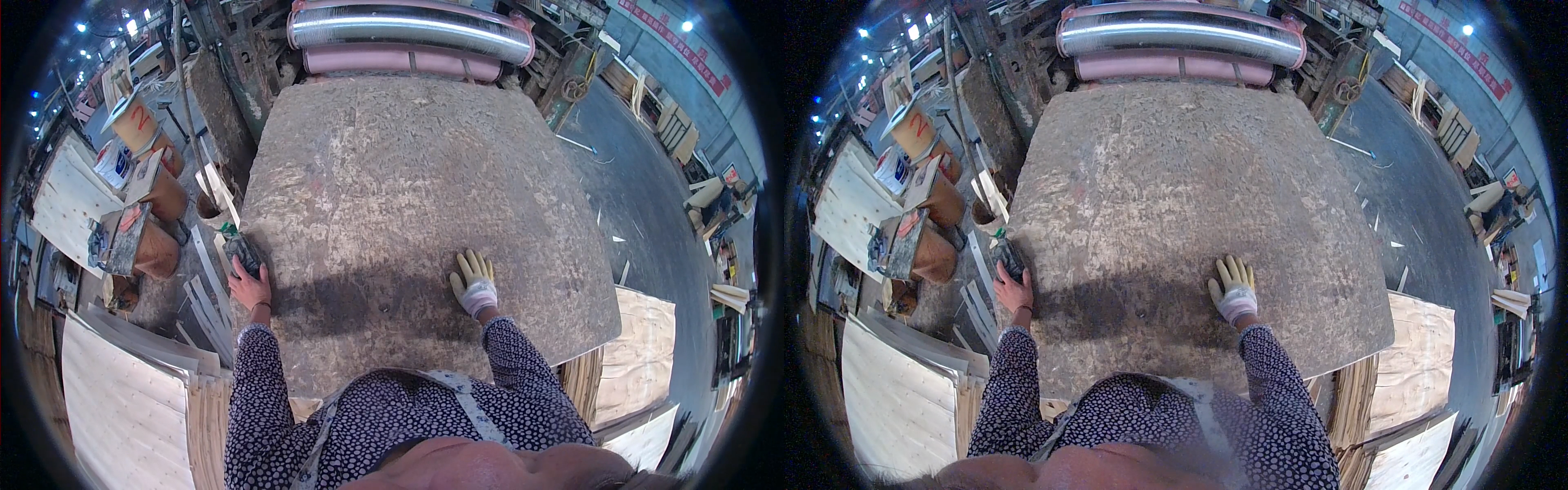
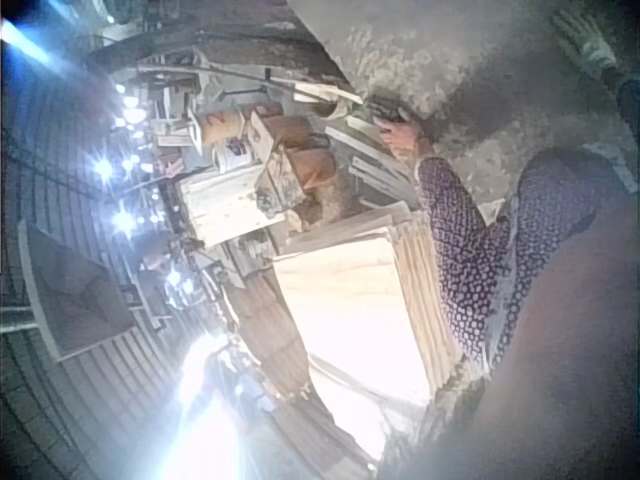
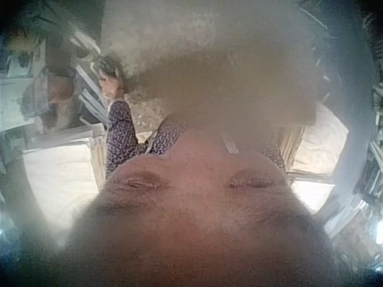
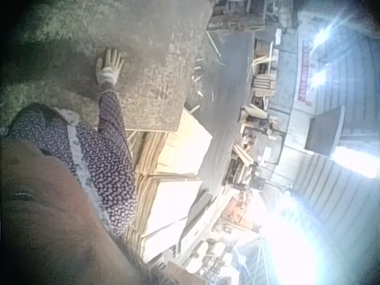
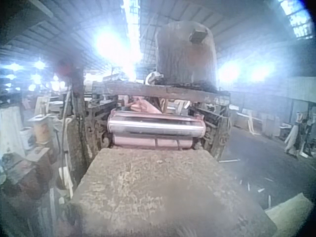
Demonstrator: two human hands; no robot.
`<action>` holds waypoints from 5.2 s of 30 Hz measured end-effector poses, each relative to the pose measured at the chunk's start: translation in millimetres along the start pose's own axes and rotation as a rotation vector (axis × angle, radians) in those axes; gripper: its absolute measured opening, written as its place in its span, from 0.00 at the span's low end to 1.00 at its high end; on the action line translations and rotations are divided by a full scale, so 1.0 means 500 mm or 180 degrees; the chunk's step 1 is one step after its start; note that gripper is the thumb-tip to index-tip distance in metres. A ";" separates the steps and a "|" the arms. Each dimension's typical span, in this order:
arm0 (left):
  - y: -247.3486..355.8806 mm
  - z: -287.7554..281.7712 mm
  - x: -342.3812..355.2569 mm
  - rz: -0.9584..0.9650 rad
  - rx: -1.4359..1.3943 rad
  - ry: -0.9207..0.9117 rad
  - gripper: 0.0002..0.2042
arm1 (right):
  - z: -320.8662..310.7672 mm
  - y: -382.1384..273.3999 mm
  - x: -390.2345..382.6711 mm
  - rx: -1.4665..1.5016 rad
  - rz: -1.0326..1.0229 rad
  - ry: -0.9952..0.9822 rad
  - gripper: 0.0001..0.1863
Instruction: Processing thin wood veneer sheets through an industrial gluing or laminating machine.
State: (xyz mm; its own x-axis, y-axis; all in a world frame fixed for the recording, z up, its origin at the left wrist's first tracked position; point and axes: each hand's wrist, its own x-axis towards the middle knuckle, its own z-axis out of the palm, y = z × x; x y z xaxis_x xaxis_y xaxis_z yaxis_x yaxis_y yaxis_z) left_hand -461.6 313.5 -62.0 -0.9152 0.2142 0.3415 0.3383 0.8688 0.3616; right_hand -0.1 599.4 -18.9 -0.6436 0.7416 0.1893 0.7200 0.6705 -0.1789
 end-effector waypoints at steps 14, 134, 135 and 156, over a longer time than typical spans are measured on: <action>-0.004 0.004 0.000 0.0047 0.0063 0.0115 0.42 | 0.004 0.000 -0.001 0.0054 0.0015 0.0006 0.30; 0.003 0.045 0.011 0.0059 0.0046 0.0211 0.43 | 0.042 0.016 0.022 0.0053 -0.0057 0.0199 0.28; -0.002 0.043 0.012 0.0044 0.0066 0.0258 0.43 | 0.044 0.016 0.023 0.0047 -0.0053 0.0213 0.28; -0.008 0.047 0.001 0.0048 0.0123 0.0218 0.43 | 0.034 0.013 0.008 0.0059 -0.0093 0.0204 0.26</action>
State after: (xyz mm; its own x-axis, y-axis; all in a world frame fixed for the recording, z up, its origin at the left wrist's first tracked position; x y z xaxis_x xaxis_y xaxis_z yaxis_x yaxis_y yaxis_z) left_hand -468.5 320.6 -83.6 -0.8925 0.1975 0.4056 0.3420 0.8826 0.3227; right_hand -2.3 607.2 -35.5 -0.6459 0.7192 0.2559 0.6958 0.6926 -0.1901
